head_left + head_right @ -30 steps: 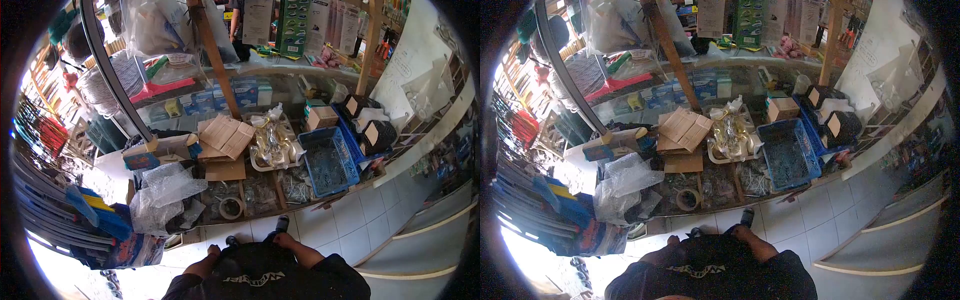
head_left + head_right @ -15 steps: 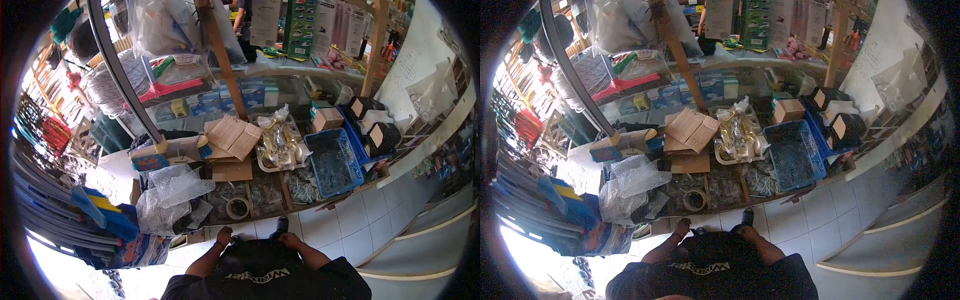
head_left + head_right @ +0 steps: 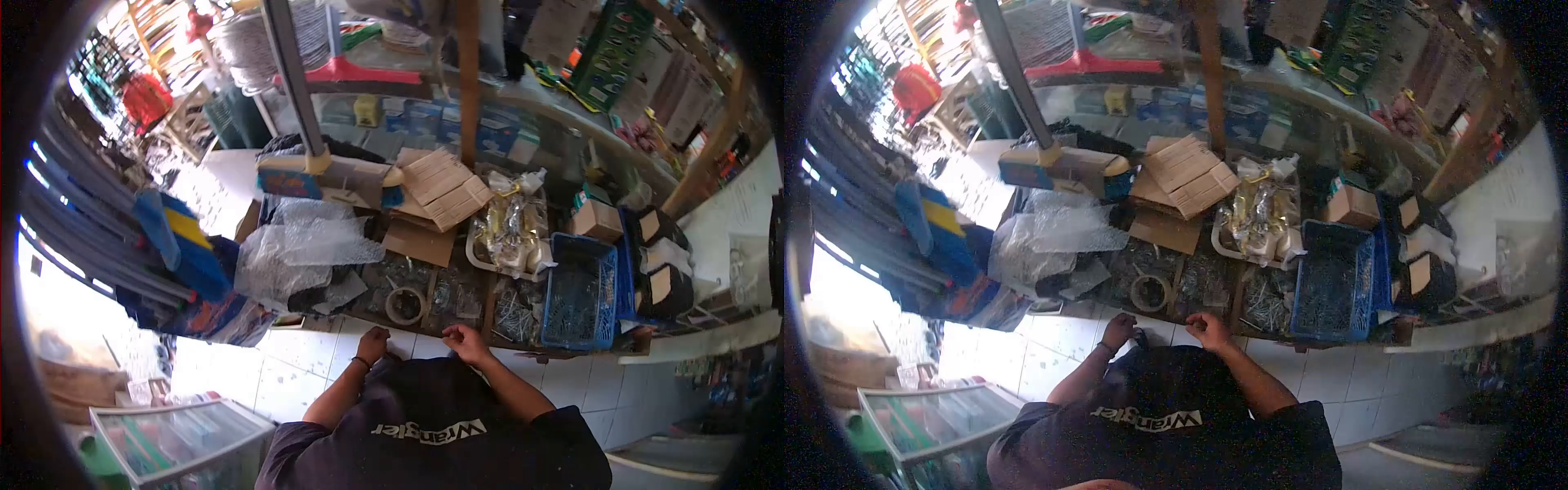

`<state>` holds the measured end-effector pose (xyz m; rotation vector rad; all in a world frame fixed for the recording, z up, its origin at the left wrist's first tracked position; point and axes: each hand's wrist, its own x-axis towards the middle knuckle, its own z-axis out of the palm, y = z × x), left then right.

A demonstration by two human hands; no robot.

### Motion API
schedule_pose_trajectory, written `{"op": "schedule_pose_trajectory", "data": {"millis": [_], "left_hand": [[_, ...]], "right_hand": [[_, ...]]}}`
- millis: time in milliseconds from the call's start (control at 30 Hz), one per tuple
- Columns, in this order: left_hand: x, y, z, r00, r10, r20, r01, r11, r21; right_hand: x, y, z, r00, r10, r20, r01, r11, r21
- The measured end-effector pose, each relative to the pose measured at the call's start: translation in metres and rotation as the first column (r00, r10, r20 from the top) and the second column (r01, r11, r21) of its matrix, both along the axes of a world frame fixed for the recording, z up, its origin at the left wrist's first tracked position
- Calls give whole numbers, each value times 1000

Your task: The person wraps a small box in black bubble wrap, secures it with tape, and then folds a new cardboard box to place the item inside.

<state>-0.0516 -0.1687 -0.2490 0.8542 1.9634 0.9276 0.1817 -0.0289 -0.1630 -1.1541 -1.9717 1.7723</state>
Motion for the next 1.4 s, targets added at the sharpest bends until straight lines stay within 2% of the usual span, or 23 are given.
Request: {"op": "schedule_pose_trajectory", "data": {"millis": [33, 67, 167, 267, 367, 467, 567, 667, 767, 867, 967, 1000, 1133, 1233, 1400], "left_hand": [[4, -1, -3, 1000, 14, -17, -14, 999, 34], [8, -3, -5, 980, 123, 154, -120, 992, -32], [18, -5, 35, 987, 127, 102, -118, 989, -85], [19, -18, -10, 986, 160, 47, -156, 985, -68], [20, -22, 14, 978, 195, 72, -187, 977, -105], [18, -23, 20, 973, 227, 43, -224, 972, -65], [18, -20, 35, 956, 261, 132, -260, 965, -25], [19, -14, 56, 972, 226, 57, -227, 974, 2], [19, -10, 65, 966, 241, 96, -243, 970, 5], [15, -9, 65, 910, 268, 317, -288, 957, 19], [17, -11, 80, 892, 307, 332, -352, 933, 81], [15, -13, 74, 876, 304, 374, -366, 925, 105], [12, -25, 63, 876, 346, 337, -386, 920, 60], [13, -37, 58, 877, 360, 317, -393, 918, 45], [13, -46, 65, 829, 401, 389, -451, 892, 41]], "right_hand": [[-3, 3, 4, 999, 30, -37, -29, 999, 40], [-4, 8, 3, 995, 51, -83, -47, 998, 48], [-8, 20, 7, 999, 48, -19, -49, 999, -23], [-12, 33, 12, 992, 59, 114, -68, 995, 76], [-21, 43, 25, 996, 89, -11, -87, 989, 122], [-32, 54, 29, 989, 150, -19, -145, 978, 150], [-47, 66, 33, 987, 160, -34, -152, 974, 170], [-61, 73, 29, 983, 171, -73, -147, 956, 254], [-69, 82, 16, 992, 81, -94, -71, 992, 100], [-78, 85, 23, 994, -99, -53, 105, 989, 109], [-79, 88, 9, 987, -161, -11, 161, 978, 129], [-80, 87, 12, 987, -157, -30, 159, 982, 100], [-89, 96, 24, 967, -255, 28, 256, 955, -150], [-102, 115, 26, 942, -335, -23, 312, 900, -304], [-124, 141, 36, 923, -384, -8, 357, 865, -354]]}}
